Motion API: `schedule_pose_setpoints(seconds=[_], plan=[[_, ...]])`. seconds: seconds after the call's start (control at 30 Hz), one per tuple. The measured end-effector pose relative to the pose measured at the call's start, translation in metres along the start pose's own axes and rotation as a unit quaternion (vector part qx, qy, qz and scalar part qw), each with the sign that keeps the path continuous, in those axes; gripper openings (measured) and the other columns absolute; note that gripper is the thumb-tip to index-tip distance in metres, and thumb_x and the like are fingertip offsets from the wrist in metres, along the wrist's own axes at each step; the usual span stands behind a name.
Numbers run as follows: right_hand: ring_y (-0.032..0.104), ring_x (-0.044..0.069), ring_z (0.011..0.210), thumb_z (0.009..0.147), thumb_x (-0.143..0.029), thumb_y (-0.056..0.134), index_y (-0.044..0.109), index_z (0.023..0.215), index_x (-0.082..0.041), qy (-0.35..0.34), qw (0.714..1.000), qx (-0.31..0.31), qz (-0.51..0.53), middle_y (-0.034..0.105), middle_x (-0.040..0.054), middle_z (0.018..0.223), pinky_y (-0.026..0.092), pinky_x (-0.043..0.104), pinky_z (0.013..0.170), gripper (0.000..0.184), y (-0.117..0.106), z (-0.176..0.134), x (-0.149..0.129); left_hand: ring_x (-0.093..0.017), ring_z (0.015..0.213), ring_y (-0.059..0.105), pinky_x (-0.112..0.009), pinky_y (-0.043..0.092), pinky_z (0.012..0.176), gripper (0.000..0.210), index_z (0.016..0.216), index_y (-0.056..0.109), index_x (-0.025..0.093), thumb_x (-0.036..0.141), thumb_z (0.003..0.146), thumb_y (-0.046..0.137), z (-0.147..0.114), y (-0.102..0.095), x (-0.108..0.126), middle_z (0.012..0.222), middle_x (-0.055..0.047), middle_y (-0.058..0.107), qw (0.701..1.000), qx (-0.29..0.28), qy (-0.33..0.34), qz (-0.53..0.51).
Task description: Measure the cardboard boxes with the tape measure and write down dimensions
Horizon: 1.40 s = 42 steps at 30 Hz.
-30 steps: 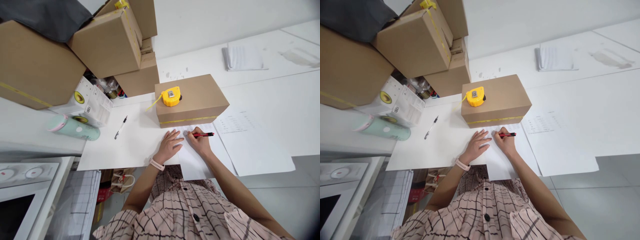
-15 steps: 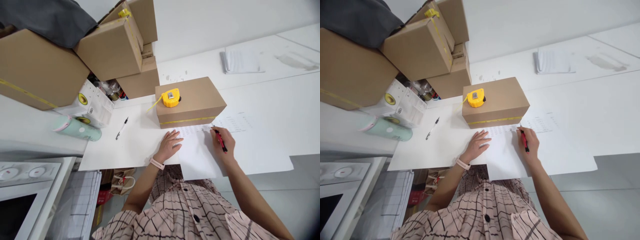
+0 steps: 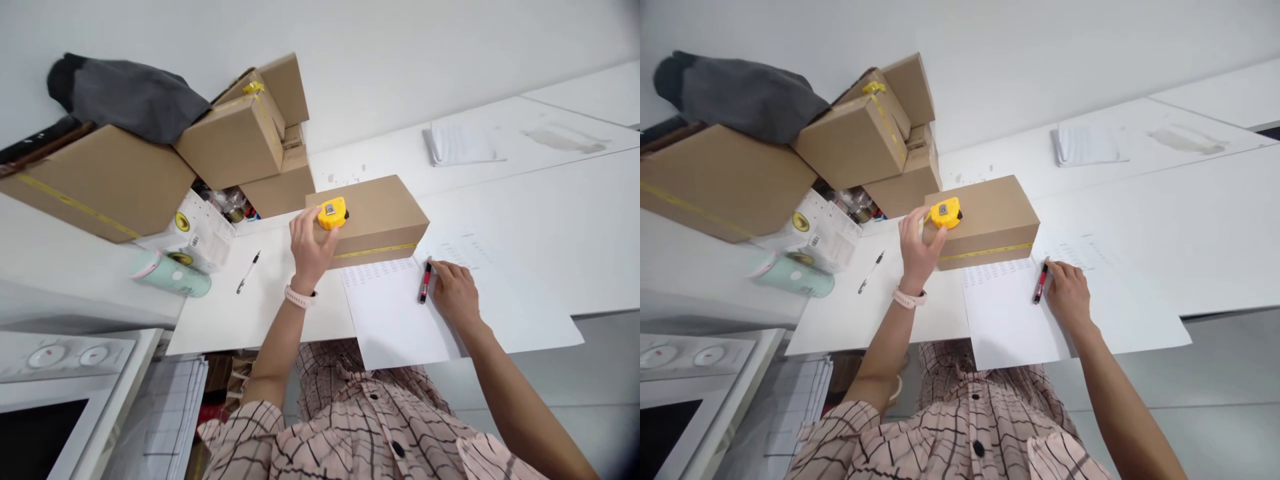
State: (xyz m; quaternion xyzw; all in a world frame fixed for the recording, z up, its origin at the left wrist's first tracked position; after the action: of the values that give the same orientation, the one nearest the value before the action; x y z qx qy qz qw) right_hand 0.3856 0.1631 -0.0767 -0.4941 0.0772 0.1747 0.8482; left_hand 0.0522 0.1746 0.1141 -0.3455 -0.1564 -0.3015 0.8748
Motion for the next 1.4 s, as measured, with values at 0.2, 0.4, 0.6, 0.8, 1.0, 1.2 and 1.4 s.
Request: schedule_pose_setpoints(seconds=[0.2, 0.4, 0.6, 0.8, 1.0, 1.2, 1.4], plan=[[0.062, 0.032, 0.102, 0.092, -0.011, 0.042, 0.067, 0.129, -0.019, 0.017, 0.999, 0.018, 0.034, 0.073, 0.0152, 0.115, 0.053, 0.048, 0.087, 0.045, -0.006, 0.003, 0.0, -0.034, 0.139, 0.05, -0.052, 0.041, 0.117, 0.073, 0.144, 0.048, 0.023, 0.033, 0.081, 0.082, 0.037, 0.055, -0.033, 0.144, -0.015, 0.057, 0.98, -0.168, -0.103, -0.023], [0.066, 0.032, 0.104, 0.097, -0.028, 0.049, 0.073, 0.111, -0.023, 0.111, 0.963, 0.147, 0.198, 0.073, 0.0152, 0.111, 0.056, 0.048, 0.085, 0.027, -0.073, 0.01, -0.022, -0.025, 0.105, 0.073, -0.042, 0.058, 0.095, 0.061, 0.146, 0.044, 0.023, 0.048, 0.094, 0.066, 0.016, 0.045, -0.001, 0.116, -0.011, 0.071, 0.934, -0.192, -0.148, -0.264], [0.072, 0.026, 0.1, 0.091, -0.053, 0.067, 0.074, 0.11, -0.026, 0.165, 0.75, -0.084, 0.634, 0.077, 0.0093, 0.108, 0.057, 0.046, 0.092, 0.034, -0.082, 0.069, -0.1, -0.023, 0.086, 0.075, -0.036, 0.059, 0.083, 0.059, 0.148, 0.043, 0.022, 0.05, 0.097, 0.057, -0.003, 0.044, 0.04, 0.091, -0.003, 0.072, 0.878, -0.275, -0.193, -0.341], [0.07, 0.02, 0.086, 0.077, -0.06, 0.08, 0.074, 0.104, -0.022, 0.169, 0.699, -0.182, 0.671, 0.075, 0.0086, 0.098, 0.058, 0.038, 0.082, 0.047, -0.076, 0.1, -0.143, -0.021, 0.086, 0.07, -0.034, 0.056, 0.081, 0.059, 0.146, 0.046, 0.022, 0.049, 0.094, 0.06, -0.003, 0.036, 0.037, 0.09, -0.003, 0.07, 0.888, -0.268, -0.201, -0.314], [0.05, 0.01, 0.057, 0.061, -0.052, 0.093, 0.066, 0.081, -0.02, 0.167, 0.712, -0.111, 0.673, 0.06, -0.0012, 0.068, 0.046, 0.028, 0.055, 0.046, -0.067, 0.157, -0.116, -0.018, 0.086, 0.067, -0.028, 0.052, 0.074, 0.06, 0.138, 0.053, 0.022, 0.05, 0.088, 0.068, 0.027, 0.018, -0.015, 0.103, -0.006, 0.07, 0.911, -0.19, -0.22, -0.294], [0.042, 0.008, 0.054, 0.069, -0.025, 0.087, 0.058, 0.068, -0.019, 0.285, 0.724, -0.005, 0.628, 0.05, -0.0037, 0.057, 0.036, 0.021, 0.049, 0.029, -0.035, 0.199, -0.039, -0.012, 0.067, 0.06, -0.02, 0.036, 0.052, 0.05, 0.11, 0.065, 0.018, 0.054, 0.077, 0.07, 0.053, -0.015, -0.119, 0.09, -0.003, 0.069, 0.906, -0.086, -0.34, -0.235], [0.046, 0.011, 0.06, 0.074, -0.021, 0.075, 0.056, 0.069, -0.02, 0.34, 0.78, -0.025, 0.525, 0.053, -0.0025, 0.063, 0.04, 0.023, 0.055, 0.02, -0.008, 0.192, -0.027, -0.013, 0.064, 0.058, -0.021, 0.032, 0.049, 0.046, 0.096, 0.068, 0.017, 0.056, 0.073, 0.069, 0.043, -0.024, -0.153, 0.087, -0.005, 0.07, 0.903, -0.091, -0.366, -0.206]])
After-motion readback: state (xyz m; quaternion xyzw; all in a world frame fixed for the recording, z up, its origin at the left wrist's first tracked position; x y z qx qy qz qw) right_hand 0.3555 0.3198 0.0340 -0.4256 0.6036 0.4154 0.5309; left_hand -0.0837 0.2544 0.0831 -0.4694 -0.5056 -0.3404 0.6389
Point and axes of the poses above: each hand's wrist, its own z-axis towards the middle knuckle, its own y-axis out of the palm, x = y × z, the point moved 9 cm from there along z, towards the middle knuckle
